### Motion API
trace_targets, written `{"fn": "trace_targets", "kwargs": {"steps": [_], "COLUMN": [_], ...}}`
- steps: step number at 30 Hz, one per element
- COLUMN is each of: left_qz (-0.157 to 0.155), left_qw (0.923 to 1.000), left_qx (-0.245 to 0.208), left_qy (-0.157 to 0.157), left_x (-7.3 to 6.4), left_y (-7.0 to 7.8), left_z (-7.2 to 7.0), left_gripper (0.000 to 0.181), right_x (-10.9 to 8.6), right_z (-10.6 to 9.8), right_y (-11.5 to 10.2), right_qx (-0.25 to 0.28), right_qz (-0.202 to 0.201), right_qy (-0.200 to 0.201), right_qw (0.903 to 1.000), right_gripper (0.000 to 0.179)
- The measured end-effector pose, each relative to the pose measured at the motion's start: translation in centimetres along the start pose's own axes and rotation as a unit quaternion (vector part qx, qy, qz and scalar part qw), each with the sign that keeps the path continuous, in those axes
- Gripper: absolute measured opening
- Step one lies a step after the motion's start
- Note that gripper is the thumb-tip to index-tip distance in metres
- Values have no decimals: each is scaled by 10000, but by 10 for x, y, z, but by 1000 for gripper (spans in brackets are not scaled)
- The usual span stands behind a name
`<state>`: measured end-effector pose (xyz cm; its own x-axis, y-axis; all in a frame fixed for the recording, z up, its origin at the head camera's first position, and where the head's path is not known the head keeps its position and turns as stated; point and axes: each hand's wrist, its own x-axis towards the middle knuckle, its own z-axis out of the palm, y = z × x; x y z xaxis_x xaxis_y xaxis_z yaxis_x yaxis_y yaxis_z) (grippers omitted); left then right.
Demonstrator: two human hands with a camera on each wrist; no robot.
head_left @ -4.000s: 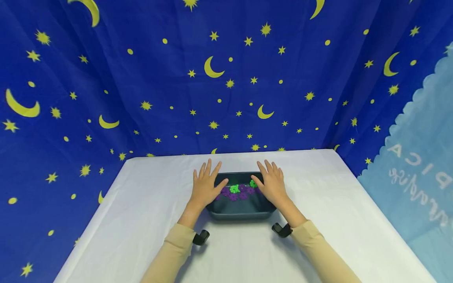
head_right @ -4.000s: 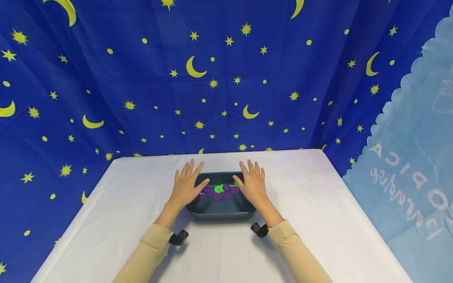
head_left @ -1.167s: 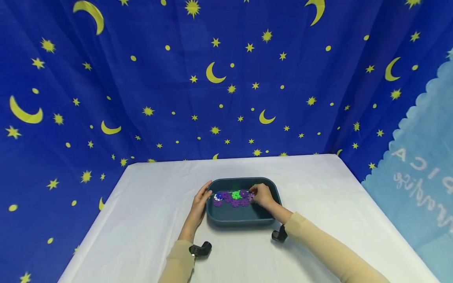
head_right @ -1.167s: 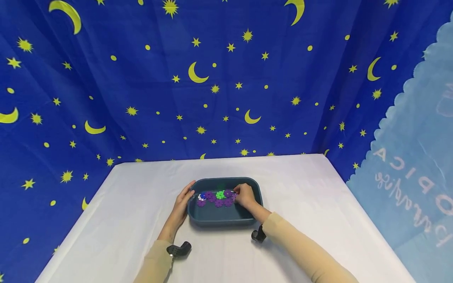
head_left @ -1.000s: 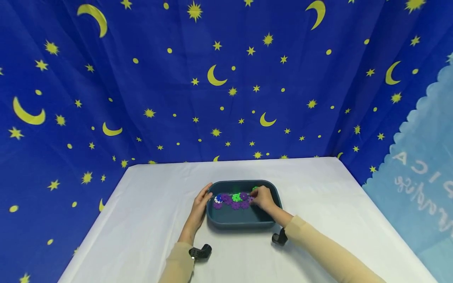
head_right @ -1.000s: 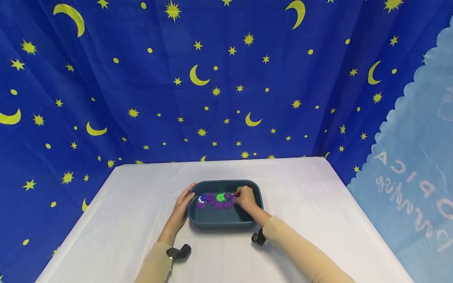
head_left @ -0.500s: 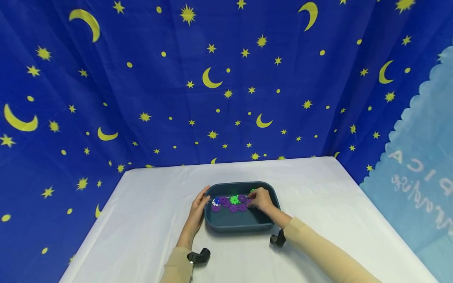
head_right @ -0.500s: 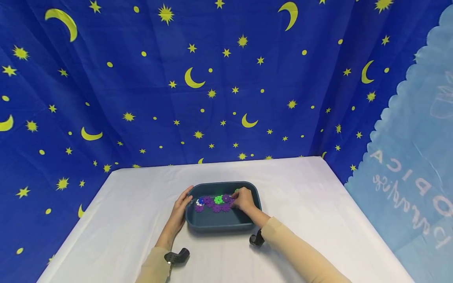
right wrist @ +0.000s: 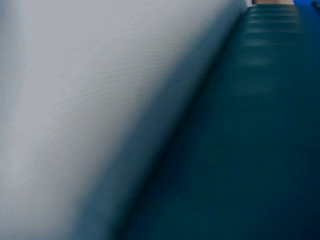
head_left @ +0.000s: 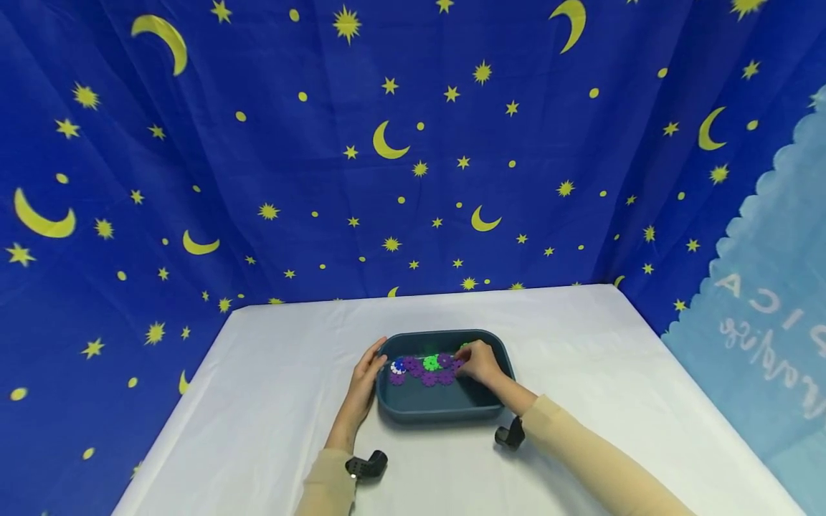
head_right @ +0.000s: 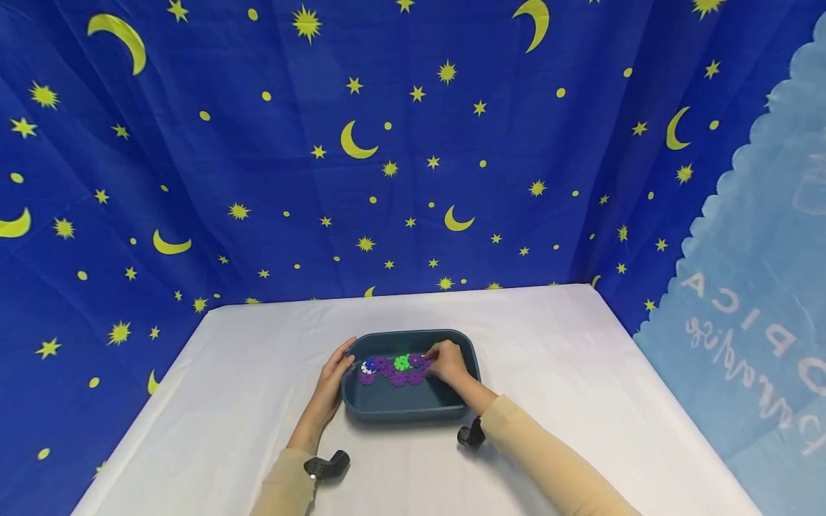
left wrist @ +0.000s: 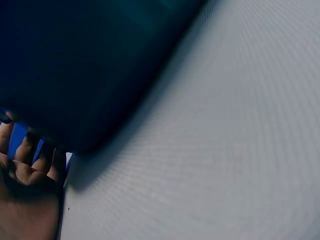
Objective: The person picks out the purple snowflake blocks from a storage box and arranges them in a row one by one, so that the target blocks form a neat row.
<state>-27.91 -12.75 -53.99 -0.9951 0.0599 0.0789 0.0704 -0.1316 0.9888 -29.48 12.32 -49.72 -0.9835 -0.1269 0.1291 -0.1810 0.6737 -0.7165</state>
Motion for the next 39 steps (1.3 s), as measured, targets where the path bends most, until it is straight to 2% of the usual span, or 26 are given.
{"fn": "trace_targets", "kwargs": {"steps": [6,9,17,22,30,39], "left_qz": [7,-4,46,40,-91,-111], "left_qw": [10000,10000,10000,10000,9999,9999], "left_qx": [1,9,56,89,69,38], "left_qy": [-44,-45,-27,-13,14,-14], "left_x": [1,1,1,2,1,1], "left_y": [1,1,2,1,0,2], "left_z": [1,-1,0,0,0,-1], "left_gripper": [49,49,49,49,48,50], "right_x": [3,3,2,-1,-6,-7], "right_z": [-2,-2,-7,-12,-24,-36], "right_y": [2,1,-5,-9,-10,-11], "right_qx": [260,565,1544,1921,2322,2439], "right_qz": [163,291,733,691,479,697], "right_qy": [-154,-274,-390,-420,-224,184], "right_qw": [9994,9976,9845,9780,9712,9671], "right_gripper": [25,23,23,23,24,25]}}
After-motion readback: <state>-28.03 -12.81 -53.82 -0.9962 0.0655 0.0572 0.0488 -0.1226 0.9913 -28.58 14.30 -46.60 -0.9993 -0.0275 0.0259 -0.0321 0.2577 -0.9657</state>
